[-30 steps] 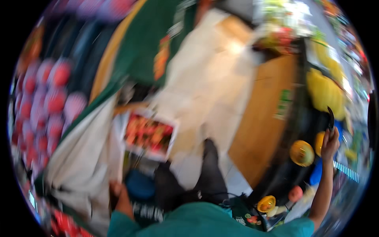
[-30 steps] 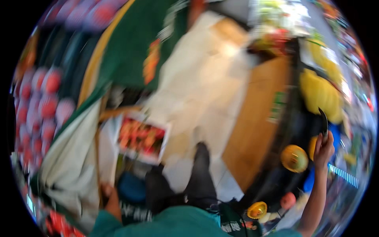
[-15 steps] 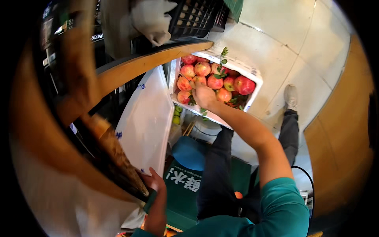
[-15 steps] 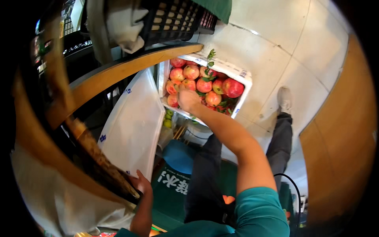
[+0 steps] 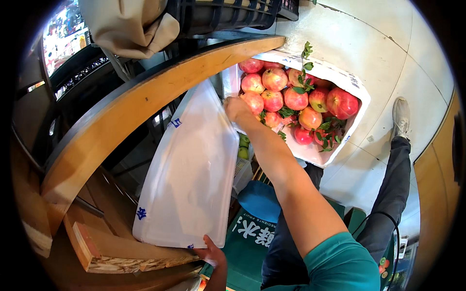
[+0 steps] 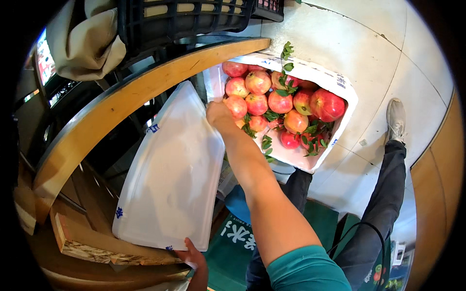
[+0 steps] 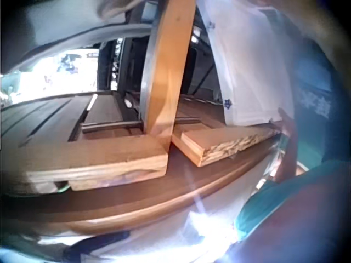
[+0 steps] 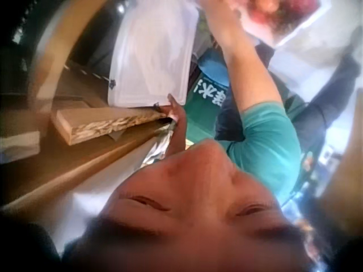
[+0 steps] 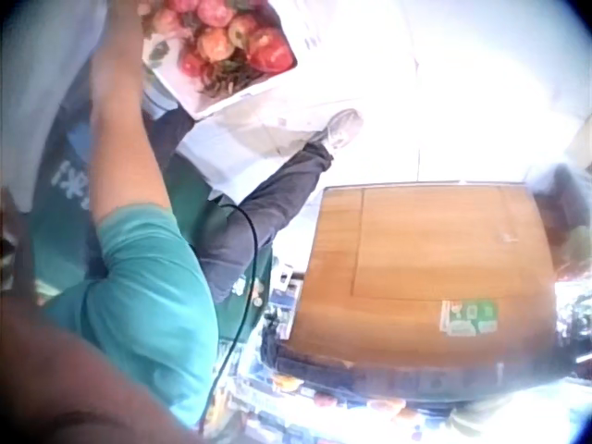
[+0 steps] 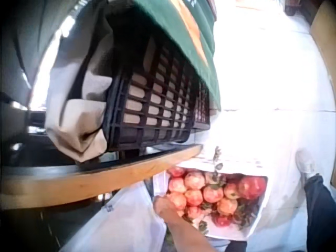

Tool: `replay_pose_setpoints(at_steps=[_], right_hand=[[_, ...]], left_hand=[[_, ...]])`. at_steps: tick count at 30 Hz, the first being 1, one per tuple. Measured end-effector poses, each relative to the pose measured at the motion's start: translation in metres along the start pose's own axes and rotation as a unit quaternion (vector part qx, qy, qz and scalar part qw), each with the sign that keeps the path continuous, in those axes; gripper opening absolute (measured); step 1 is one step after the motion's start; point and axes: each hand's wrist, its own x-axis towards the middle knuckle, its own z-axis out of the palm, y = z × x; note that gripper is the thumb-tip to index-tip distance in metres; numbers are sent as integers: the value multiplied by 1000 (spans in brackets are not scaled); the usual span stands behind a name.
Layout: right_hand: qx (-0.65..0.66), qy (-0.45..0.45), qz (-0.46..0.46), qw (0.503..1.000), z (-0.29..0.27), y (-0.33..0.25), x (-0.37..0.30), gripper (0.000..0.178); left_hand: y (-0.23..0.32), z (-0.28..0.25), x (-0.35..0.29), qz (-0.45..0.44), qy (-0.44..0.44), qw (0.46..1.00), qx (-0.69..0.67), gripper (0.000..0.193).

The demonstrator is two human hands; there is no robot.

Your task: The person organizes and restocks fruit in a market stall. They handle white plastic crates, moving them from the floor to display tables. They also sort pomegranates by hand, transferring them between boxes and arranging them for sale. Finally, they pick up and inspect a wrapped citrus fruit.

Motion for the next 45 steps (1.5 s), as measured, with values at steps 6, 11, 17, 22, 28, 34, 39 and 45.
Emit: replay_pose_setpoints(at_steps=[6,11,17,22,28,34,39,45], right_hand=[[-119,-72,50,989,7,-25,-8,30],[-73,-68,64,993,-16,-27,-50,28],[66,64,45,995,-12,5,-133,28],[136,68,119,981,-11,3,-186,27],[226,21,42,973,-4,-15,-185,31],[420,0,-79,904,14,-70,-134,38],[432,-142,-46,890,27,-95,-110,38],[385,-167,32,907,29,-112,-124,24]], left_hand=[[-16,-4,-1,45,10,997,56,57],[15,-4,-4,27,1,994,107,56],[-28,-7,-14,48,-4,995,89,56],[-41,-15,-24,32,-2,990,136,55],[-31,-18,-23,26,-12,992,123,51],[-22,-12,-27,75,25,989,121,42],[-19,-10,-27,73,26,988,133,43],[-24,-11,-28,78,16,991,106,42]])
